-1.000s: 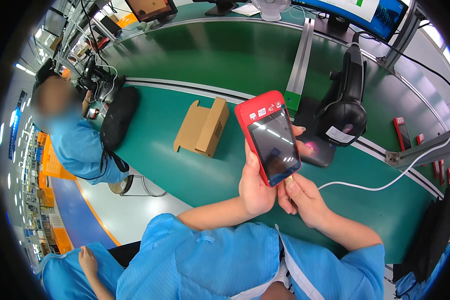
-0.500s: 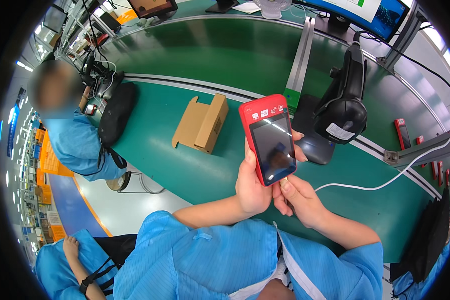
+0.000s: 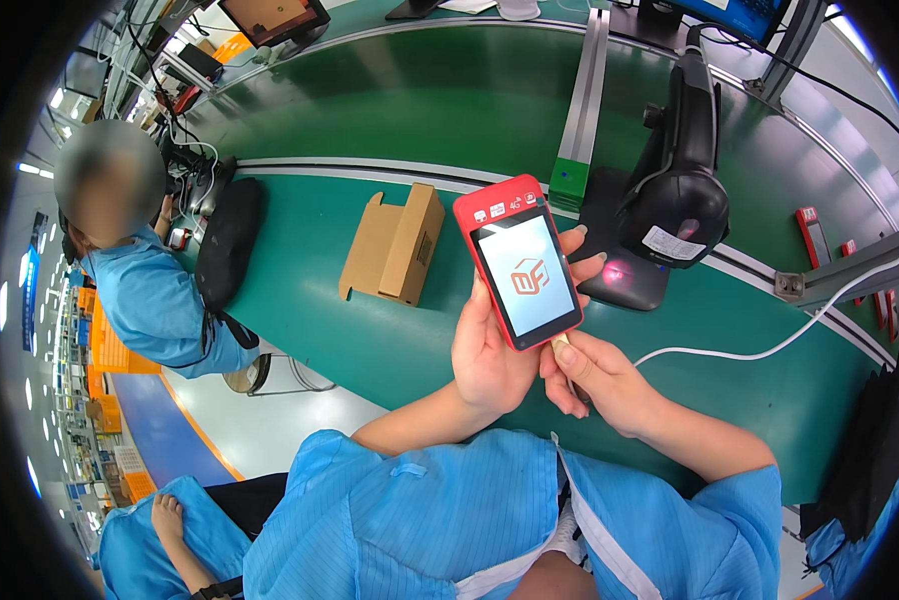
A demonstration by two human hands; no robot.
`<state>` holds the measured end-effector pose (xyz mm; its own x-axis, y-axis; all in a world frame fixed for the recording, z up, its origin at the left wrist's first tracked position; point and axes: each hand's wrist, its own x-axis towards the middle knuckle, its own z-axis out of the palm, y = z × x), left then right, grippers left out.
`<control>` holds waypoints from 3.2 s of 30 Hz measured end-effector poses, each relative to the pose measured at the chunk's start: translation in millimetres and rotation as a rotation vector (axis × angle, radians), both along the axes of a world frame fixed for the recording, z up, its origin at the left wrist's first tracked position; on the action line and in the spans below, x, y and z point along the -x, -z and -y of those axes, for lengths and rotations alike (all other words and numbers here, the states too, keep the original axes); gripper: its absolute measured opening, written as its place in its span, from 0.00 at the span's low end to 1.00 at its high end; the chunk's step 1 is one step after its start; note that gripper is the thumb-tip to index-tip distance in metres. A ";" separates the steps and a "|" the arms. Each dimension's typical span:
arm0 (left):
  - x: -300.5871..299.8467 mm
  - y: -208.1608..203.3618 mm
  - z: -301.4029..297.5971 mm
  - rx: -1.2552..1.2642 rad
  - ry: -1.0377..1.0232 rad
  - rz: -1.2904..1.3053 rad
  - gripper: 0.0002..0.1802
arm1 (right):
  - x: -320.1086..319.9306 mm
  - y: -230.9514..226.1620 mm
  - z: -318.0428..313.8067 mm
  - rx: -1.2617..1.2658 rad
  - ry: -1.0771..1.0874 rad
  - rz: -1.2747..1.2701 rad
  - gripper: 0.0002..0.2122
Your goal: Inspecting, scanning, and testing handheld electronic devices on a factory assembly line.
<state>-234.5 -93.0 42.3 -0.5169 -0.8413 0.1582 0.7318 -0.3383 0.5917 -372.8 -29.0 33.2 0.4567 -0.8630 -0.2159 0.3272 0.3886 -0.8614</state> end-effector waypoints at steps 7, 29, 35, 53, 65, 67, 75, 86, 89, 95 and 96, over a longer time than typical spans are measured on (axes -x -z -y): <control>-6.2 -1.3 1.5 -0.015 0.085 -0.003 0.35 | -2.1 1.8 -2.2 -0.019 -0.032 0.013 0.17; -15.5 35.4 35.3 -0.045 0.328 0.444 0.41 | 3.5 33.9 -6.4 -0.101 0.294 0.102 0.40; -16.5 38.0 34.1 -0.018 0.387 0.415 0.42 | 8.2 41.3 -8.6 -0.071 0.215 0.166 0.38; -16.9 29.2 32.7 -0.056 0.375 0.413 0.41 | 10.2 38.4 -4.3 -0.029 0.137 0.103 0.33; -14.3 28.2 32.4 -0.036 0.384 0.416 0.41 | 8.2 45.9 -6.1 -0.015 0.174 0.180 0.33; -15.2 28.0 32.4 -0.060 0.382 0.415 0.42 | 8.4 45.2 -4.7 -0.015 0.169 0.170 0.35; -13.9 30.8 31.1 -0.066 0.382 0.388 0.41 | 9.1 42.6 -5.0 -0.030 0.154 0.133 0.39; -15.5 28.3 31.2 -0.070 0.370 0.394 0.42 | 8.4 42.9 -5.1 0.002 0.155 0.109 0.39; -16.7 29.0 32.8 -0.054 0.377 0.393 0.42 | 8.3 44.1 -4.1 0.013 0.150 0.115 0.39; -18.9 31.6 32.8 -0.069 0.367 0.388 0.42 | 6.0 42.6 -2.9 -0.004 0.150 0.139 0.38; -16.2 31.7 30.6 -0.095 0.384 0.364 0.42 | 7.7 42.2 -3.8 0.001 0.150 0.143 0.38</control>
